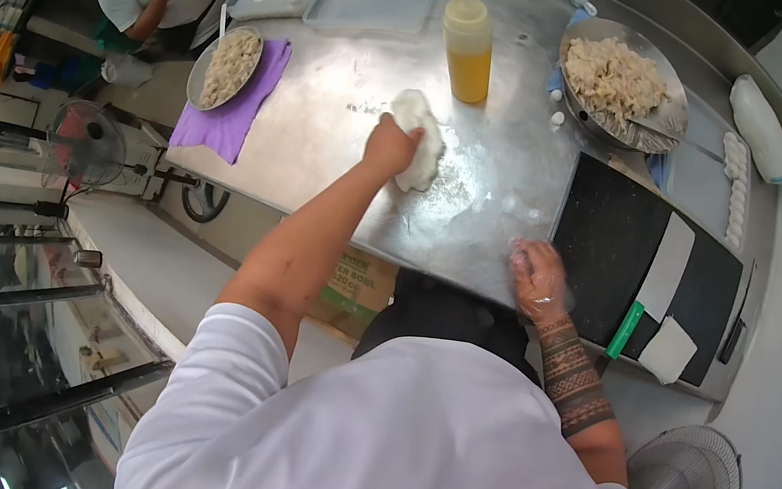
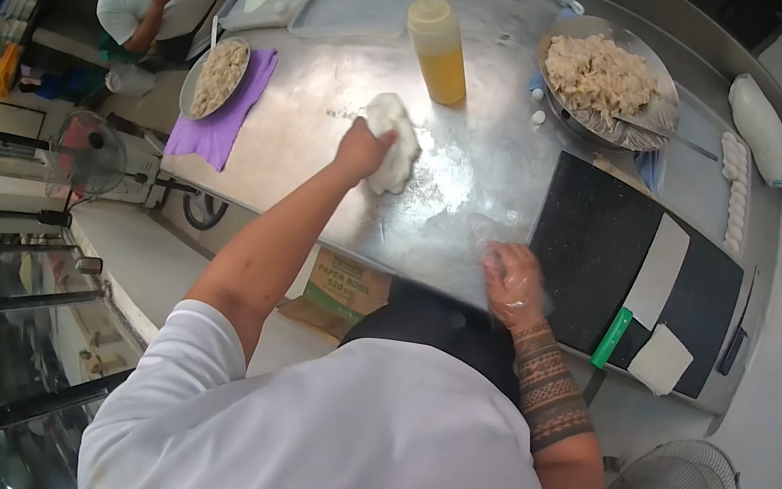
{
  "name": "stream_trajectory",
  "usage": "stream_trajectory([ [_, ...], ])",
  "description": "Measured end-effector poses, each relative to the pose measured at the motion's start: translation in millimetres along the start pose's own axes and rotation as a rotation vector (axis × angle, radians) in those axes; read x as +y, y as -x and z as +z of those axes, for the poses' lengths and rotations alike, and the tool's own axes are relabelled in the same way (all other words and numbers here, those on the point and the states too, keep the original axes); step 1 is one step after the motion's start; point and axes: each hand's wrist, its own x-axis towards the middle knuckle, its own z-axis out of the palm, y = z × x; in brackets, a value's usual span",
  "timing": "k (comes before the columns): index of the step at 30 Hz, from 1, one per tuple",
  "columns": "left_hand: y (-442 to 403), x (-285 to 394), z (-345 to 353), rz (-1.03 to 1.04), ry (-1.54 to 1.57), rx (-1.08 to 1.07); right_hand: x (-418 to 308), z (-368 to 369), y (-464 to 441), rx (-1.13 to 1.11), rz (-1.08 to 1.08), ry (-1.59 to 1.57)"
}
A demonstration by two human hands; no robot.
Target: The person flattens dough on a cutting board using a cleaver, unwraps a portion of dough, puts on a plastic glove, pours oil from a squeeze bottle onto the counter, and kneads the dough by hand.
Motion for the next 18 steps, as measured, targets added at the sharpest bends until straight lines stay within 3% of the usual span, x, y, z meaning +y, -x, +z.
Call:
stream_trajectory([
  [3, 37.2, 18.5, -3.0, 0.143, 0.102, -0.187, 23.7, 15.3, 1.5, 0.012, 0.295, -0.184],
  [6, 94.2, 8.6, -3.8, 0.510, 0.207, -0.065, -0.9, 2.0, -47.7, 0.169, 0.822, -1.245],
  [9, 118.3, -8.2, 14.3, 0.812, 0.234, -0.063, -34.1, 19.1, -97.5, -0.005, 0.778, -1.400],
  [11, 125.3, -15.3, 36.1, 0.954, 0.228, 0.043, -43.2, 47.2, -114.1, -0.132, 0.496, -1.105],
  [12, 130.6, -16.9, 44.1, 0.846, 0.245, 0.143, -48.8, 60.0, -116.3, -0.193, 0.366, -0.953],
  [15, 111.2, -29.6, 60.3, 0.787, 0.186, 0.183, -83.2, 71.0, -120.9, -0.206, 0.141, -0.273],
  [18, 115.3, -38.8, 48.6, 0.761, 0.128, -0.002, -81.4, 87.2, -117.2, -0.168, 0.071, -0.155],
])
